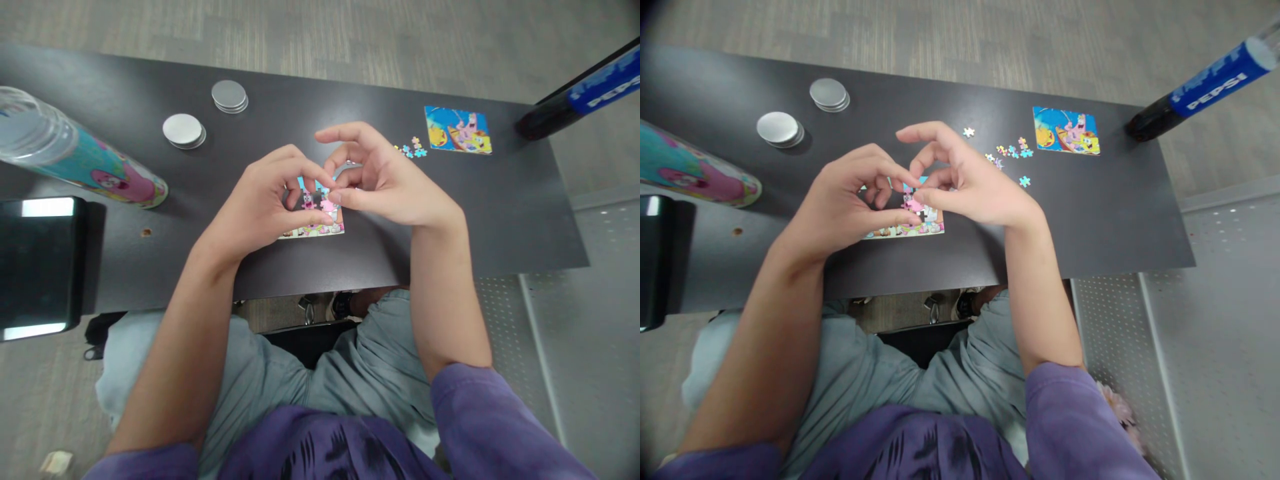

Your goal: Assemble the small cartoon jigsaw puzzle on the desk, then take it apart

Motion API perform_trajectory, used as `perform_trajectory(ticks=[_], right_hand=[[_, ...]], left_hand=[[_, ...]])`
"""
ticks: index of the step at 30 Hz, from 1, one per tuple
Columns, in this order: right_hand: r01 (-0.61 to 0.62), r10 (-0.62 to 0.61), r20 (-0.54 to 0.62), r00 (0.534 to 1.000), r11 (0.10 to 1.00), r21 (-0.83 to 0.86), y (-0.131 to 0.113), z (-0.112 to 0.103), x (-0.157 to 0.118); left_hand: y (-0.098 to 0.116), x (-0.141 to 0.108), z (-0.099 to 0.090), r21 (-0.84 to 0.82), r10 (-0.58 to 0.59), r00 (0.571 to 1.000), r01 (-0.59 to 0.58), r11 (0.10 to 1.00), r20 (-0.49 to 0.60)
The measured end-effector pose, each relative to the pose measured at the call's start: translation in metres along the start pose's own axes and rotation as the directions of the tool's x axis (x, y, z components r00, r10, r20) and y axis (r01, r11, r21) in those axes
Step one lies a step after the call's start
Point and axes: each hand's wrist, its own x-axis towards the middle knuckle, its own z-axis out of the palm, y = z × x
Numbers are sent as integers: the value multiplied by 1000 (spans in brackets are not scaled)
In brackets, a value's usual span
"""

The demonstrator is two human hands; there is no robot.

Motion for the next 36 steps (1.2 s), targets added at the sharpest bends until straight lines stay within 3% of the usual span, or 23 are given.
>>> perform_trajectory(ticks=[7, 13, 17, 21, 25, 28, 31, 36], right_hand=[[47, -47, -21, 999, 999, 15, 2, 13, 6], [53, -55, -44, 998, 998, -38, 9, 14, 8], [166, -174, -79, 982, 981, -95, 22, 14, 13], [174, -187, -96, 978, 976, -129, 29, 16, 19], [219, -235, -131, 963, 967, -129, 20, 14, 16], [146, -188, -176, 966, 964, -223, 7, 5, 9], [46, -81, -89, 993, 939, -341, -4, -4, 3], [47, -39, 28, 999, 906, -420, -15, -2, 4]], left_hand=[[-1, 2, 2, 74, -13, 1000, 13, 997, -11], [-6, -1, 3, 97, 106, 992, -98, 990, -75], [-17, -1, 6, 68, 186, 972, -178, 982, -143], [-25, 0, 7, 105, 136, 982, -123, 987, -129], [-22, -1, 4, 127, 111, 984, -93, 988, -140], [-17, -3, 1, 166, 66, 989, -43, 985, -134], [-13, -4, 0, 213, 22, 993, 3, 977, -117], [-6, -4, -1, 259, 19, 999, -6, 966, -47]])
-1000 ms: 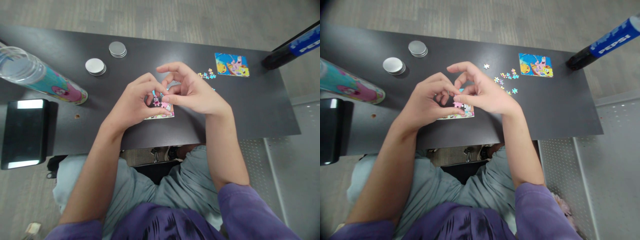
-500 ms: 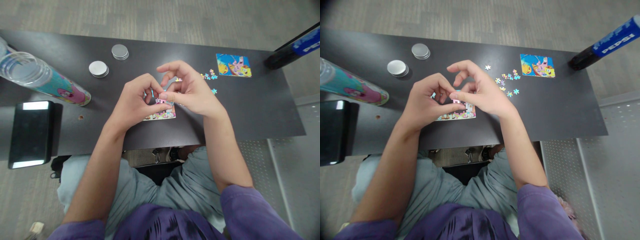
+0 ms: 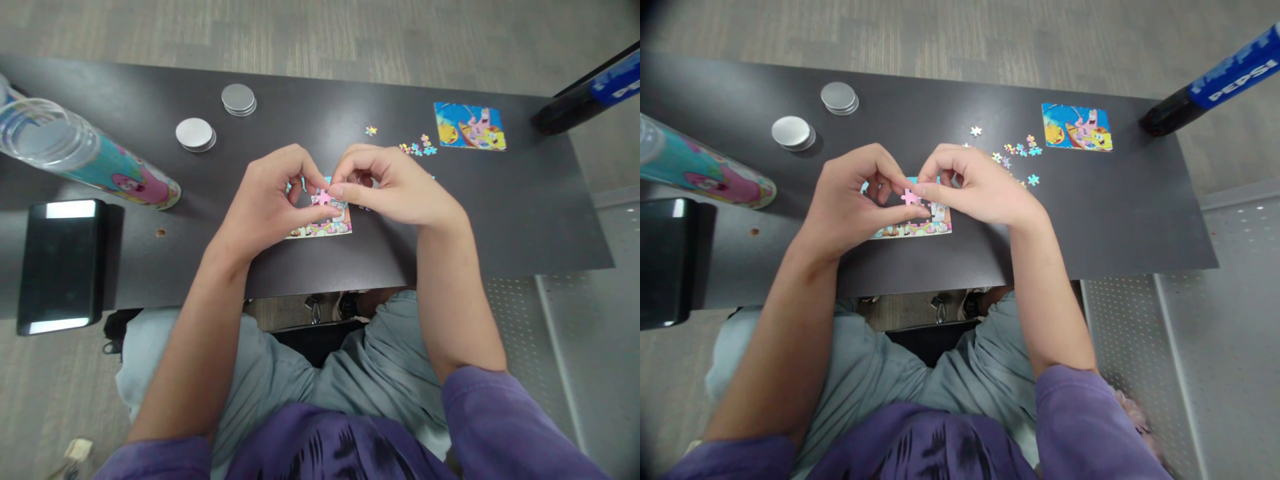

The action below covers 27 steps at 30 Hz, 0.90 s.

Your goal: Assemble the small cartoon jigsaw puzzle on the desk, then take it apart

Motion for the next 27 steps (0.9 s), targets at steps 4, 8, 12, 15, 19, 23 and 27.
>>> perform_trajectory(ticks=[4, 8, 12, 15, 19, 23, 27], right_hand=[[15, -11, 48, 999, 996, -86, 1, 1, 2], [84, -72, 77, 994, 983, -165, 13, 2, 0], [86, -61, 131, 990, 976, -198, 19, 5, 1], [64, -29, 156, 987, 972, -225, 17, 6, 2], [43, 2, 184, 983, 971, -237, 17, 5, 1], [47, -10, 155, 988, 971, -236, 20, 6, 0], [-28, 63, 136, 989, 969, -244, 15, 8, 0]], left_hand=[[1, -1, -10, -113, 1, 999, 4, 994, 48], [-3, -3, -17, -113, -78, 997, 76, 991, -10], [-7, -2, -15, -32, -86, 996, 86, 996, -2], [-9, -1, -12, -9, -63, 996, 64, 998, 55], [-12, 0, -9, 11, -48, 990, 47, 999, 133], [-11, 1, -7, 56, -71, 981, 62, 997, 180], [-11, 2, -4, 59, -38, 977, 26, 998, 212]])
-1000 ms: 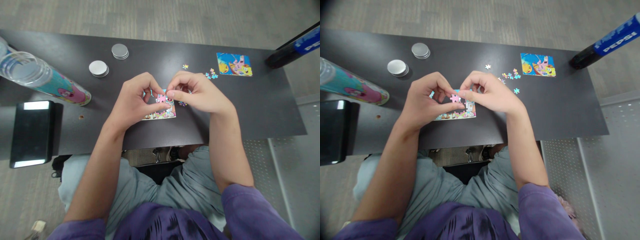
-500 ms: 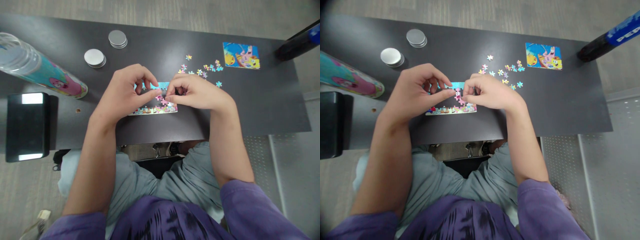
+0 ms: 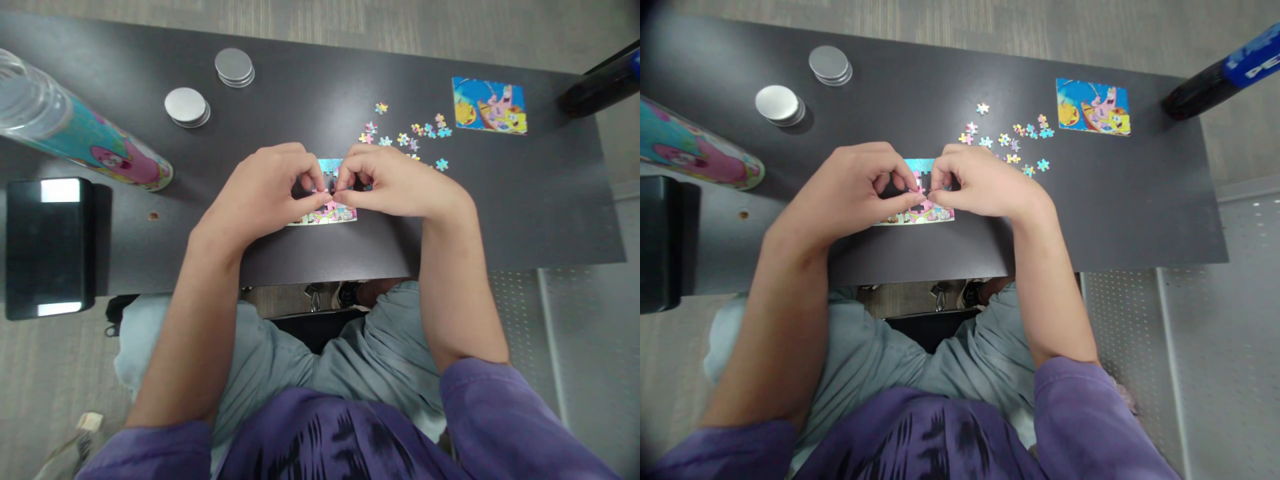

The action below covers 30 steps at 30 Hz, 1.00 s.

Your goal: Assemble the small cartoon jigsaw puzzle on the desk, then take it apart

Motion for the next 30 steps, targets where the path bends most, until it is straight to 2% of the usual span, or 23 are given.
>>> perform_trajectory(ticks=[4, 9, 17, 21, 25, 30], right_hand=[[-37, 37, -1, 999, 999, 17, -6, -1, 0], [12, -12, -19, 1000, 1000, 5, -4, -4, 1], [13, -11, -37, 999, 999, 42, -2, -2, 2], [2, 6, -149, 989, 999, 49, -4, -13, -8], [-18, 35, -374, 927, 999, 48, 3, -34, -24], [-129, 98, -607, 789, 992, -8, 25, -59, -44]], left_hand=[[-1, 1, 4, -12, 26, 1000, -26, 1000, 0], [-2, 2, 6, 18, 8, 1000, -8, 1000, 11], [0, 1, 1, 40, -23, 1000, 23, 999, 0], [-6, 1, -1, 57, -23, 999, 26, 998, -46], [-11, 0, -2, 75, -23, 996, 30, 997, -92], [-13, -1, -6, 67, -23, 990, 32, 997, -137]])
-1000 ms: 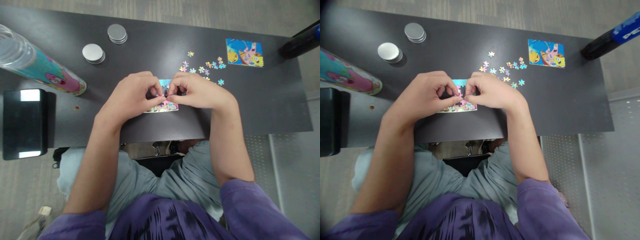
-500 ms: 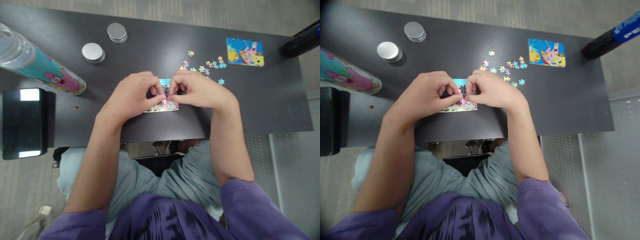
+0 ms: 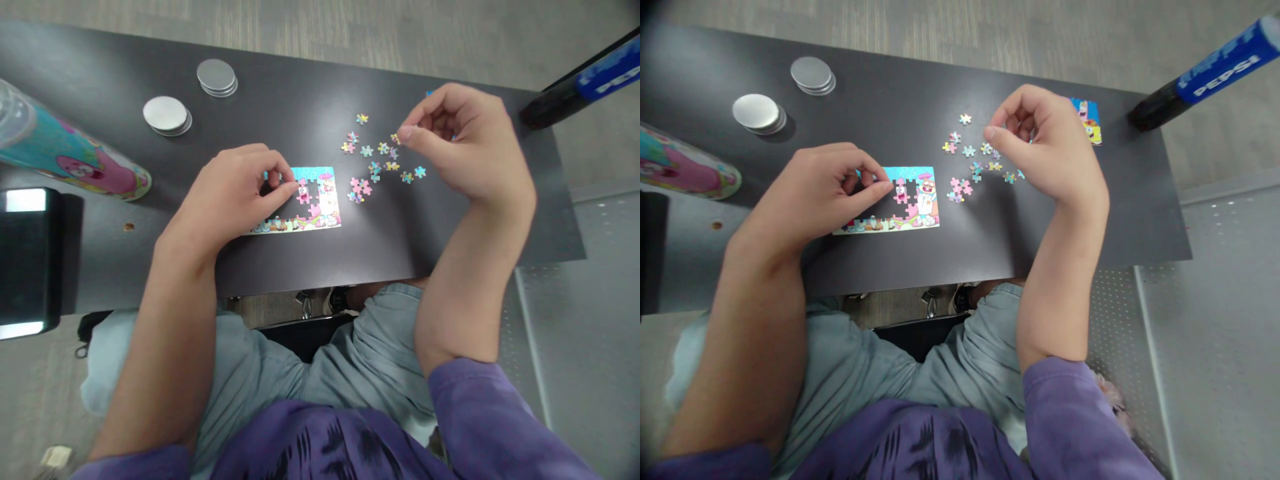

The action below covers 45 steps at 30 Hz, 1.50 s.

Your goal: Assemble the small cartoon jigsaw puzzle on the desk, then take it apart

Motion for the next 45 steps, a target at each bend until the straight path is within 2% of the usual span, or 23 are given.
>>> perform_trajectory(ticks=[4, 7, 10, 12, 16, 18, 22, 29, 34, 38, 45], right_hand=[[-54, 42, -132, 990, 995, -90, 19, -25, -7], [-121, 106, -100, 989, 979, -165, 31, -39, -14], [-155, 164, 53, 985, 976, -154, 37, -42, -16], [-124, 142, 166, 976, 986, -115, 38, -36, -14], [-35, 50, 415, 908, 998, -43, 30, -11, -8], [-28, 44, 469, 882, 999, -42, 23, 0, -5], [-33, 61, 494, 867, 997, -65, 11, 11, -3], [-11, 48, 507, 861, 997, -76, 8, 15, -3], [34, -11, 502, 865, 999, -36, 5, 16, -4], [-9, 18, 526, 851, 1000, -21, 4, 16, -5], [35, -20, 486, 874, 999, -22, 12, 18, -4]], left_hand=[[-2, -1, 0, -19, 20, 1000, -20, 1000, -15], [-2, -3, 1, -24, -5, 1000, 4, 1000, -16], [1, -4, 0, -28, -21, 1000, 21, 999, -2], [2, -3, -1, -10, -22, 1000, 22, 1000, 16], [2, -1, -1, 24, -20, 999, 19, 1000, 35], [2, 0, -1, 18, -24, 999, 24, 1000, 21], [5, -1, -1, 10, -49, 998, 48, 999, 34], [9, 0, -5, -14, -47, 999, 48, 999, 24], [5, 2, -3, -1, -25, 999, 25, 1000, 25], [-1, 2, -1, -15, 5, 1000, -5, 1000, -10], [8, 3, -3, 75, -103, 992, 97, 992, 76]])
